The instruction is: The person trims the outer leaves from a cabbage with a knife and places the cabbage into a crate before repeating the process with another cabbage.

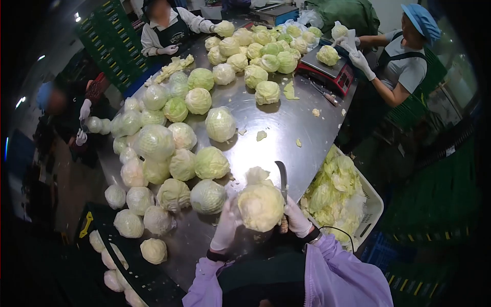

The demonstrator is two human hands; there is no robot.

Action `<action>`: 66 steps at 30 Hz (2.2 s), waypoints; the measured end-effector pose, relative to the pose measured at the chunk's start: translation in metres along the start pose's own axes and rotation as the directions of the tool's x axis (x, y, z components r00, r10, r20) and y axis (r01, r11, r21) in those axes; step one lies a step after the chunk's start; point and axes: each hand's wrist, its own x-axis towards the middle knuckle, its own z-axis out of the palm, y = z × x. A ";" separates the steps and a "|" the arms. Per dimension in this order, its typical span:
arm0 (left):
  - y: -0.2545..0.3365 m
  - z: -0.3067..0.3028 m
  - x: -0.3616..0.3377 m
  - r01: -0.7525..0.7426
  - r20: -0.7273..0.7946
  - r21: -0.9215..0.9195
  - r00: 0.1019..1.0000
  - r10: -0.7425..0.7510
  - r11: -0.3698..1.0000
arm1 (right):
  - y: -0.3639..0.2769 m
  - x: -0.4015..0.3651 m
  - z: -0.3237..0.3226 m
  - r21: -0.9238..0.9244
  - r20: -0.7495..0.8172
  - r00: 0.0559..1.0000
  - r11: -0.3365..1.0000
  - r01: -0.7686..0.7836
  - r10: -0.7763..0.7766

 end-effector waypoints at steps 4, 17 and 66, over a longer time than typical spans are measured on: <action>-0.020 -0.009 -0.040 0.263 0.188 -0.286 0.958 -0.215 0.922 | -0.017 -0.007 0.024 -0.299 -0.044 0.999 0.954 0.008 -0.023; 0.021 0.011 -0.028 -0.642 0.384 0.671 0.730 0.565 0.372 | -0.107 -0.077 -0.062 -0.714 -0.587 0.580 0.699 -0.040 -0.566; -0.022 0.047 0.078 0.038 0.071 0.772 0.987 -0.145 0.634 | -0.136 0.198 -0.118 -0.783 -0.267 0.964 0.588 -0.205 -0.020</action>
